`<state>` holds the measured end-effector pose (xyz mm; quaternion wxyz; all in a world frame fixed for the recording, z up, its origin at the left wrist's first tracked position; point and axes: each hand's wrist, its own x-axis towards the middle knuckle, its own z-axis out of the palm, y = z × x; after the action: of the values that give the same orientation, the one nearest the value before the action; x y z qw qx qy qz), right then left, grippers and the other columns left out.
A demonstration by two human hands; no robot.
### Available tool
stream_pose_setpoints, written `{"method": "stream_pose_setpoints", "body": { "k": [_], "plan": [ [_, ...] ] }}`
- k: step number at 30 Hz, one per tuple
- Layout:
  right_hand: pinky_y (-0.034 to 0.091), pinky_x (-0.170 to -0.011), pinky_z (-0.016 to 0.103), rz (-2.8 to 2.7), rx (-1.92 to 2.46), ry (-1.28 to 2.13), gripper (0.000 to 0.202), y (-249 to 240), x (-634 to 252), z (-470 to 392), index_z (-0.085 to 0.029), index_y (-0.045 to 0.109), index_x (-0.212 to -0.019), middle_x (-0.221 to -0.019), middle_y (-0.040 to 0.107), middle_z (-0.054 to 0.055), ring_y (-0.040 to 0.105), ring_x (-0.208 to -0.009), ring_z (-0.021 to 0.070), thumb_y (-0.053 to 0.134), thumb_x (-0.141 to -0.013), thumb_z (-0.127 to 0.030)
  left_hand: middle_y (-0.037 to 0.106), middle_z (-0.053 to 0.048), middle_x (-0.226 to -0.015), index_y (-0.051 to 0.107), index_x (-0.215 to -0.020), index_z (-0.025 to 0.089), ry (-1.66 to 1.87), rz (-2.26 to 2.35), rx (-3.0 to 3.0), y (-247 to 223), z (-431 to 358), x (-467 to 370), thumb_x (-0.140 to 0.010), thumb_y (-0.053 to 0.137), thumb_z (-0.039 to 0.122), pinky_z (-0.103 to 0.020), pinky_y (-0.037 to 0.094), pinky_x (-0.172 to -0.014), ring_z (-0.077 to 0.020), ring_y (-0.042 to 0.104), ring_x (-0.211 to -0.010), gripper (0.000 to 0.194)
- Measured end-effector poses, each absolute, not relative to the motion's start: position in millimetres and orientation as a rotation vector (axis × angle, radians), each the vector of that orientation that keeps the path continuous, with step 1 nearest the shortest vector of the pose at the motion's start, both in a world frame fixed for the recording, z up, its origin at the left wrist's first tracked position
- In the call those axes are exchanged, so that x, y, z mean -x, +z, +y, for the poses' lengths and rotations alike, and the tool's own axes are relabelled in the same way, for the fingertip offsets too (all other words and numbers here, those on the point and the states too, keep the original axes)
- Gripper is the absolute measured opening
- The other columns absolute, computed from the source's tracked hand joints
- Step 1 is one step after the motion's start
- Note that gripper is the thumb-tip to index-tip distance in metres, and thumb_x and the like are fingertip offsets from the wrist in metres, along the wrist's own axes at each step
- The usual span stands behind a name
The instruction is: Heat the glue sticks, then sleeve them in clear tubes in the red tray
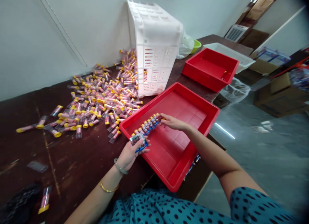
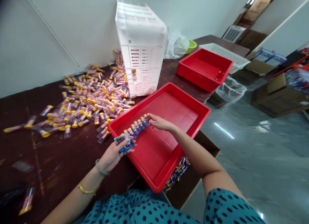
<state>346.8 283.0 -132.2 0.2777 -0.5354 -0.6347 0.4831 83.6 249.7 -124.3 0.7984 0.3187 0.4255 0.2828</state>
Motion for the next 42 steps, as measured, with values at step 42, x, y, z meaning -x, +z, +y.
{"method": "stream_pose_setpoints", "body": {
  "k": [42],
  "plan": [
    [0.048, -0.082, 0.033, -1.677, 1.221, 0.969, 0.019, -83.7, -293.0, 218.3, -0.024, 0.069, -0.108, -0.1, 0.062, 0.005, 0.058, -0.086, 0.0149, 0.056, -0.095, -0.029, 0.065, -0.001, -0.065, 0.068, -0.072, 0.013, 0.541, 0.889, -0.794, -112.5, 242.2, -78.5, -0.058, 0.088, 0.031, -0.02, 0.041, -0.046, -0.0107, 0.056, -0.057, 0.03]
  ]
}}
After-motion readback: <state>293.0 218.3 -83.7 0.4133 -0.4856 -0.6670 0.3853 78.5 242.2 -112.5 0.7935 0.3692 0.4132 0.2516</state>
